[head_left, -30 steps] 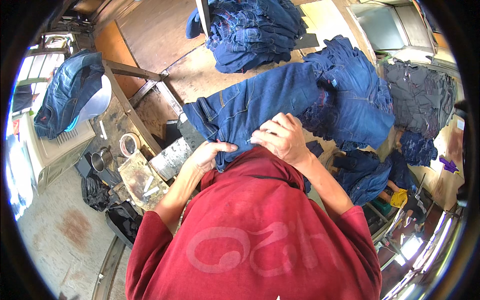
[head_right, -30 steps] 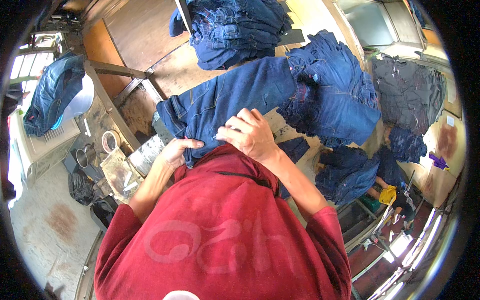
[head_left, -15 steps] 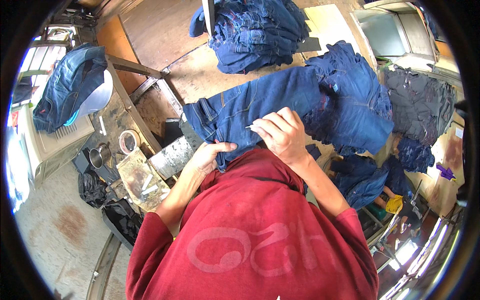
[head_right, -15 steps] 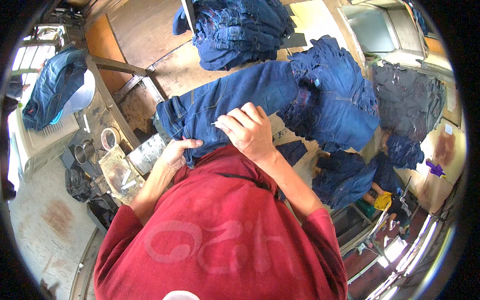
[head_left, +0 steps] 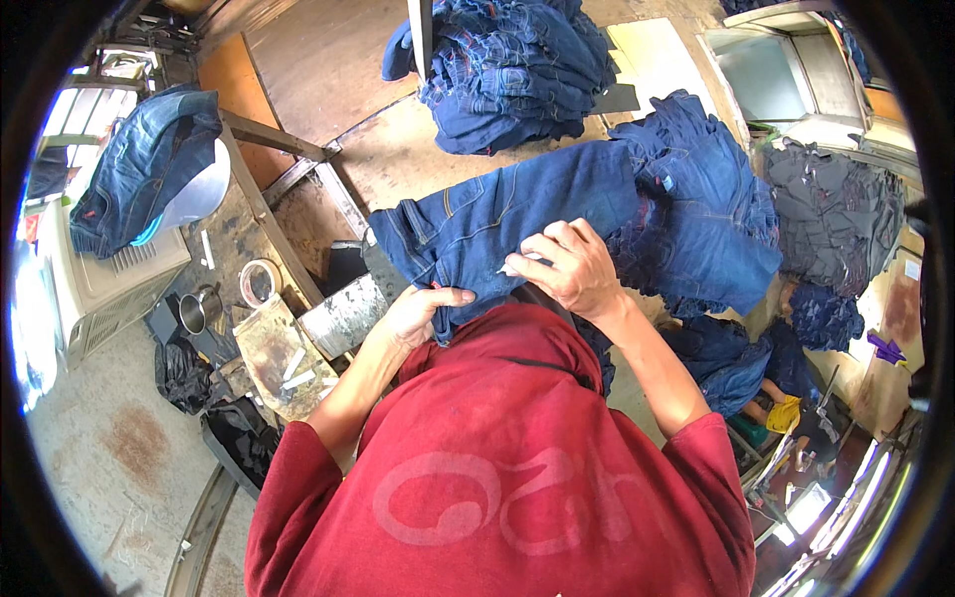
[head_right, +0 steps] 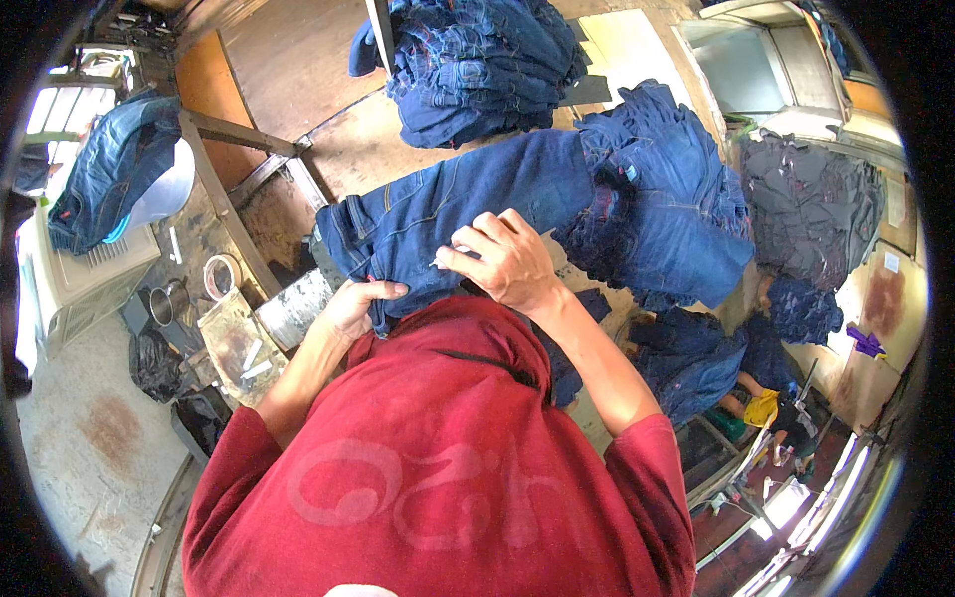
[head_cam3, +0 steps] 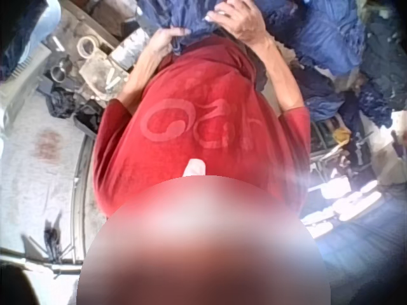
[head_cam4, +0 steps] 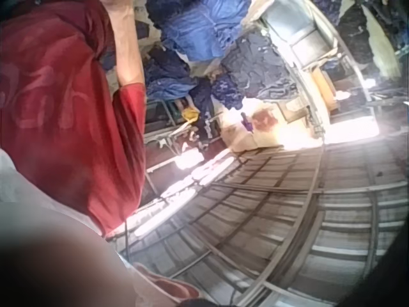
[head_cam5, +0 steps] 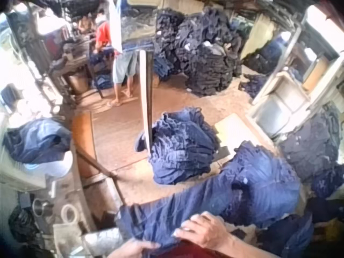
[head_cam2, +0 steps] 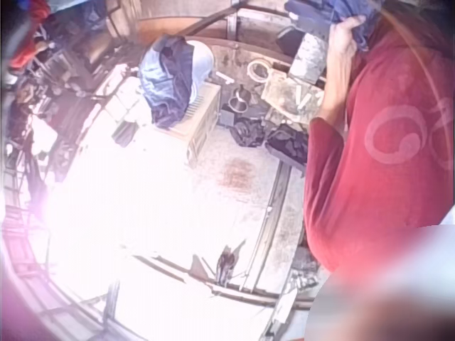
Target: The person uses a small metal tool to pick and remove loose threads and fabric snags from the surface of denim jeans. They repeatedly pick up jeans from a pile, work on a section, and place them back down.
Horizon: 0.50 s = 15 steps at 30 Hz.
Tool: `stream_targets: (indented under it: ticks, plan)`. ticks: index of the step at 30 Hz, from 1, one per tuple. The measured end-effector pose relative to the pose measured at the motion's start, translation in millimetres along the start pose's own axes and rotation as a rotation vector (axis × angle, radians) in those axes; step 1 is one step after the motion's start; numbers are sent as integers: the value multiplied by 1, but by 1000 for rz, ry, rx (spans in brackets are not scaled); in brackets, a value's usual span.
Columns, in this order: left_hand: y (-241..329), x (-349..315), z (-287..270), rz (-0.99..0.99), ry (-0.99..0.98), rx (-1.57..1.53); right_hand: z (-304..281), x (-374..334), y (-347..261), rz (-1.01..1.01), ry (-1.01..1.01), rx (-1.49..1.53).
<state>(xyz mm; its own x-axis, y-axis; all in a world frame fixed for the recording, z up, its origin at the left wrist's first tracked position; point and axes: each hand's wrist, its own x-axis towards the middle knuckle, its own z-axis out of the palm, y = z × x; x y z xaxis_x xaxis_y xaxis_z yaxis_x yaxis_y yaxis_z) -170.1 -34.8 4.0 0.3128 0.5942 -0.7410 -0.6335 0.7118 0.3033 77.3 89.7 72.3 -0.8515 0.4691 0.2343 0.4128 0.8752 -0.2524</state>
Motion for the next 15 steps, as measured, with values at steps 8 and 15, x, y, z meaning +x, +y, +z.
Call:
stream_targets:
  ticks: [8, 15]
  plan:
    - [2, 0, 2, 5, -42, -11, -6, 5, -3, -8, -23, -3]
    - [-1, 2, -1, 32, -79, -12, -7, 10, -2, -46, -58, -30]
